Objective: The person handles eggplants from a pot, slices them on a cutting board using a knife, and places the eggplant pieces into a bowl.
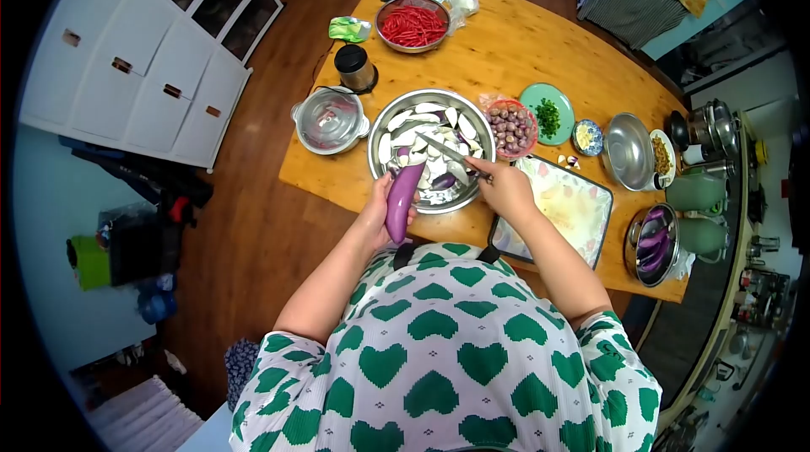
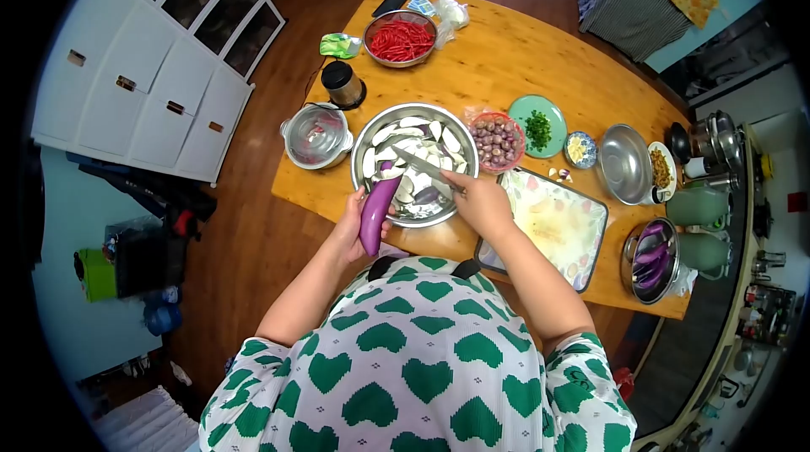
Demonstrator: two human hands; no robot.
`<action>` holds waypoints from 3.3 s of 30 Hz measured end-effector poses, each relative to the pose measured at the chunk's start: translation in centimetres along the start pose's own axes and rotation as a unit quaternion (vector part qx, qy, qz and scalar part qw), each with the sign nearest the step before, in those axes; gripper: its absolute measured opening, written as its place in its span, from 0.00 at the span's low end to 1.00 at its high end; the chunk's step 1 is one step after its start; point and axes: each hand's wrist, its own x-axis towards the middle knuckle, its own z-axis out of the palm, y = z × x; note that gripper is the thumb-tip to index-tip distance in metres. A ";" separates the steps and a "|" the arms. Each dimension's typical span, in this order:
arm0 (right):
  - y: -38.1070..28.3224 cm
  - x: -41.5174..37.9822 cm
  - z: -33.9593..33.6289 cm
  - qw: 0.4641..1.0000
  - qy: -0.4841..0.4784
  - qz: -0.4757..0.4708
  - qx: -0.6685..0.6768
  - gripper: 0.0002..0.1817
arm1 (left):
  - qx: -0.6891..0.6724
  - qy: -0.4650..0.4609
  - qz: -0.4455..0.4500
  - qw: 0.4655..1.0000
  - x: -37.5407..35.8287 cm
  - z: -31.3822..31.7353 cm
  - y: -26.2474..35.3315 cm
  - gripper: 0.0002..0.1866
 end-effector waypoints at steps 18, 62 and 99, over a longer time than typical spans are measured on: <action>-2.3 -1.8 1.1 0.967 0.084 -0.225 -0.088 0.35 | 0.056 0.085 0.105 0.989 2.2 2.3 -2.3 0.18; -4.6 -1.8 1.6 0.975 0.012 -0.207 -0.084 0.35 | -0.032 0.089 0.118 0.989 2.4 2.3 -2.2 0.12; -3.4 -0.7 1.2 0.998 -0.012 -0.052 -0.036 0.25 | -0.077 0.036 0.025 0.996 1.5 0.4 -1.5 0.29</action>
